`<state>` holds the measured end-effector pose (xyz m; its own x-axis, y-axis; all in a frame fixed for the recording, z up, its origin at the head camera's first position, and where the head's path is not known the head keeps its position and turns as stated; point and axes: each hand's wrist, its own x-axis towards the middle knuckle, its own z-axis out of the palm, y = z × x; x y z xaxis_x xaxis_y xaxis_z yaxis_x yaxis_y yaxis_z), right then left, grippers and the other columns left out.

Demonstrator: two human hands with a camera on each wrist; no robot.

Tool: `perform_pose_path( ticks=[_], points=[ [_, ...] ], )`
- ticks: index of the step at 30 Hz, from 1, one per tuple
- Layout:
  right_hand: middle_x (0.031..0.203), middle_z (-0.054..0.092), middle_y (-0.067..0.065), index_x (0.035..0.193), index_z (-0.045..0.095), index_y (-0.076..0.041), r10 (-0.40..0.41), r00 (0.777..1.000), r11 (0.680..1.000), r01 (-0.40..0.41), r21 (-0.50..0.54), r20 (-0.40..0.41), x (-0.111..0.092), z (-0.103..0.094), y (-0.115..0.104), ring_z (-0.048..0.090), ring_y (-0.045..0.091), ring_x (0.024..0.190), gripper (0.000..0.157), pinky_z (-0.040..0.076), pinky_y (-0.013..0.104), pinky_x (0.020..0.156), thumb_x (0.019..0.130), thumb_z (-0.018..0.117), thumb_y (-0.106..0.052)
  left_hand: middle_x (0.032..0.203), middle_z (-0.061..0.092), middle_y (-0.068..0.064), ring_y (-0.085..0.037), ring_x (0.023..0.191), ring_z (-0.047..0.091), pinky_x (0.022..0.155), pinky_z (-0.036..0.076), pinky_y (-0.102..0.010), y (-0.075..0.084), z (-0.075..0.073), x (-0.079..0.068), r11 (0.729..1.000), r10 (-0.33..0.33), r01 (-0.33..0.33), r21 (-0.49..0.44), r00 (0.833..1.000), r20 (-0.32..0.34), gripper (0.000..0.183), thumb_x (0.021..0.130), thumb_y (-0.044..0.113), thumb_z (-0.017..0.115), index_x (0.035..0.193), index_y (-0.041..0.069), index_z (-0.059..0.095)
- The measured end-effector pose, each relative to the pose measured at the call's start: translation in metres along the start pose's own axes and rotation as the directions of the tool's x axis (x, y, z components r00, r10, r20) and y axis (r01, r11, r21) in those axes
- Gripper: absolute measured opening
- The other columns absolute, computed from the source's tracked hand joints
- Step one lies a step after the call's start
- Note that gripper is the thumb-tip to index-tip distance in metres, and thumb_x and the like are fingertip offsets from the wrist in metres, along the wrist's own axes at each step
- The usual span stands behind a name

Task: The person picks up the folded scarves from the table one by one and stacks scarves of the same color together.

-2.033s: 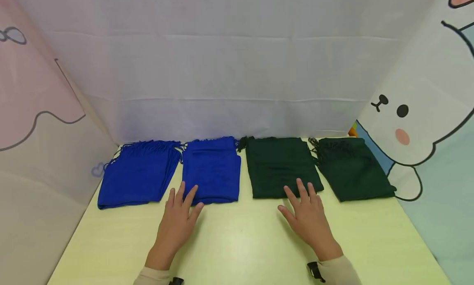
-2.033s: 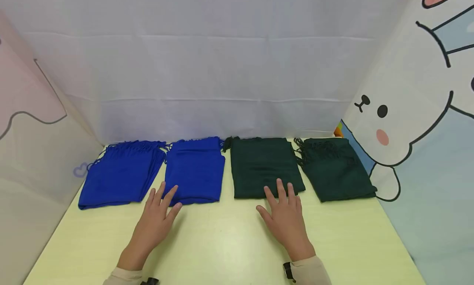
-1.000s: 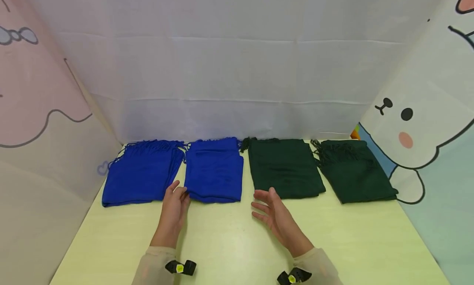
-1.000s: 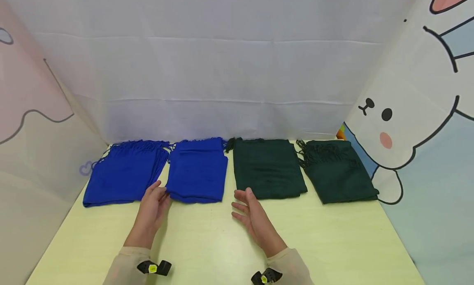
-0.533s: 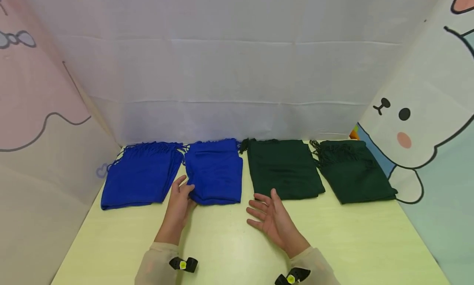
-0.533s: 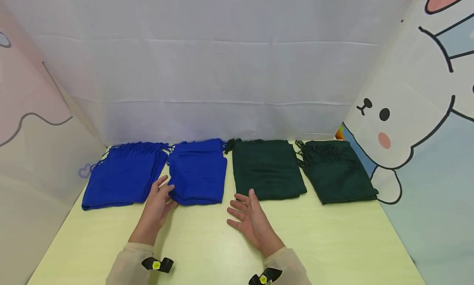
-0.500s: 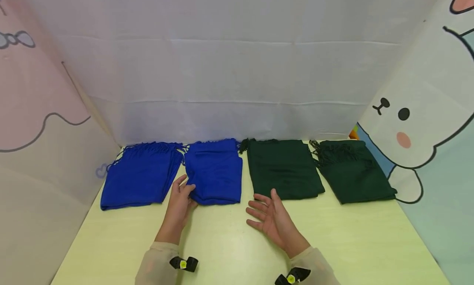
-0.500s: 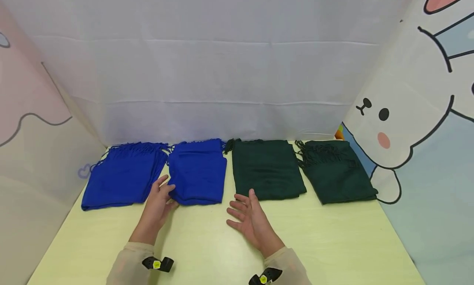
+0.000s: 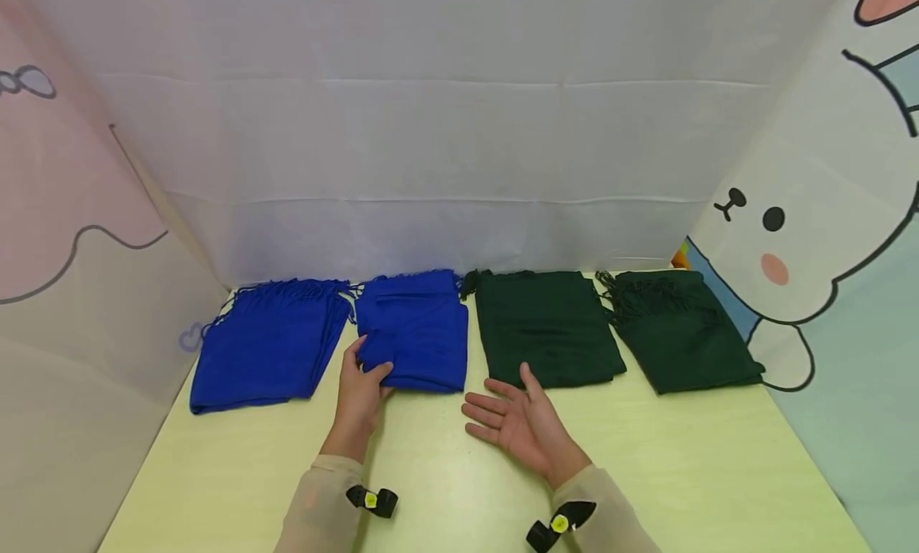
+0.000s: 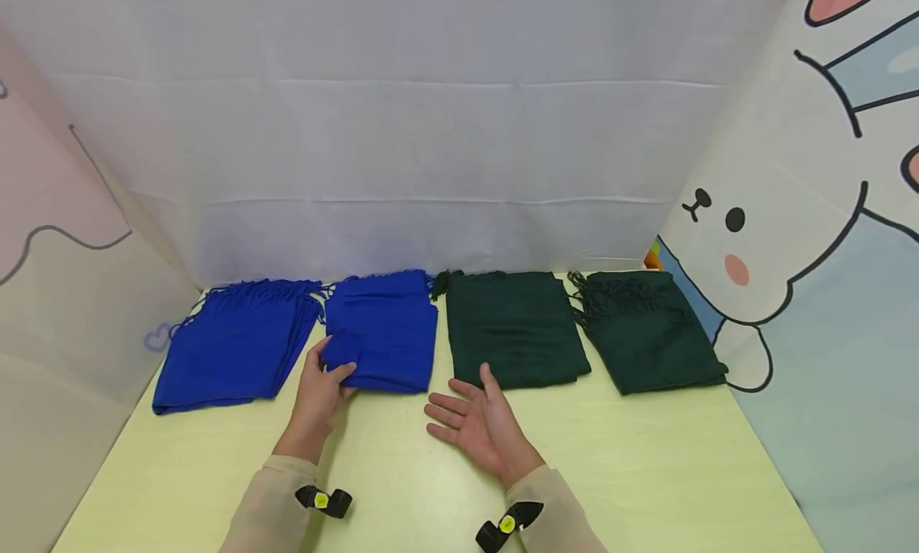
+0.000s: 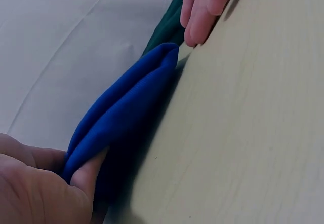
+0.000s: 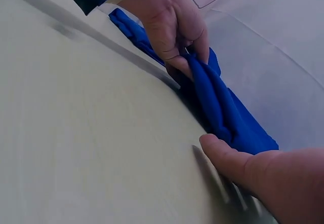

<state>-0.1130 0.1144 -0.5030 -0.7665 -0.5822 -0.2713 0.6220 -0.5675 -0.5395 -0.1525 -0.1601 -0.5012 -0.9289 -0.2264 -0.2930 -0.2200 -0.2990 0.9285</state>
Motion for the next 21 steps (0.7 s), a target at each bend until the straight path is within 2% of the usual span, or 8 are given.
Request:
perform_pose_path(
  ticks=[5, 12, 16, 19, 21],
  points=[
    [0.159, 0.014, 0.033, 0.158, -0.005, -0.002, 0.002, 1.000, 0.999, -0.002, 0.052, -0.008, 0.014, 0.001, -0.003, 0.022, 0.049, 0.145, 0.108, 0.025, 0.056, 0.117, 0.092, 0.044, -0.073, 0.158, 0.025, -0.013, -0.031, 0.134, 0.043, 0.087, 0.055, -0.028, 0.002, 0.000, -0.002, 0.998, -0.006, 0.005, -0.068, 1.000, -0.014, 0.075, 0.095, -0.013, 0.053, 0.156, 0.018, 0.023],
    [0.161, -0.001, 0.033, 0.158, -0.007, -0.003, 0.011, 1.000, 0.999, -0.010, 0.050, -0.011, 0.040, 0.006, -0.004, 0.013, 0.053, 0.145, 0.104, 0.023, 0.058, 0.117, 0.095, 0.040, -0.071, 0.158, 0.025, -0.015, -0.033, 0.133, 0.042, 0.086, 0.055, -0.027, 0.007, -0.004, -0.004, 0.995, -0.043, 0.040, -0.089, 0.999, -0.029, 0.074, 0.096, -0.011, 0.052, 0.157, 0.018, 0.021],
    [0.161, 0.007, 0.031, 0.158, -0.004, -0.003, 0.009, 1.000, 0.999, -0.009, 0.049, -0.004, 0.054, 0.008, -0.005, 0.014, 0.049, 0.147, 0.099, 0.019, 0.059, 0.118, 0.097, 0.037, -0.070, 0.158, 0.023, -0.017, -0.033, 0.134, 0.042, 0.087, 0.055, -0.028, 0.009, -0.004, -0.007, 0.993, -0.059, 0.056, -0.108, 0.998, -0.017, 0.076, 0.096, -0.011, 0.052, 0.158, 0.018, 0.017],
    [0.160, 0.018, 0.028, 0.157, 0.002, -0.002, 0.000, 1.000, 1.000, 0.000, 0.026, -0.012, 0.064, 0.010, -0.005, 0.020, 0.045, 0.147, 0.088, 0.017, 0.059, 0.119, 0.102, 0.032, -0.063, 0.158, 0.022, -0.019, -0.034, 0.134, 0.042, 0.088, 0.055, -0.027, 0.010, -0.003, -0.010, 0.990, -0.072, 0.070, -0.126, 0.997, -0.017, 0.079, 0.096, -0.011, 0.051, 0.159, 0.018, 0.013],
    [0.159, 0.022, 0.027, 0.156, 0.008, -0.001, -0.009, 0.999, 1.000, 0.009, 0.000, -0.033, 0.070, 0.014, -0.005, 0.024, 0.044, 0.146, 0.081, 0.018, 0.059, 0.118, 0.104, 0.034, -0.057, 0.158, 0.022, -0.021, -0.034, 0.134, 0.042, 0.088, 0.055, -0.027, 0.011, -0.003, -0.011, 0.987, -0.080, 0.077, -0.141, 0.997, -0.017, 0.081, 0.096, -0.011, 0.051, 0.159, 0.019, 0.010]
  ],
)
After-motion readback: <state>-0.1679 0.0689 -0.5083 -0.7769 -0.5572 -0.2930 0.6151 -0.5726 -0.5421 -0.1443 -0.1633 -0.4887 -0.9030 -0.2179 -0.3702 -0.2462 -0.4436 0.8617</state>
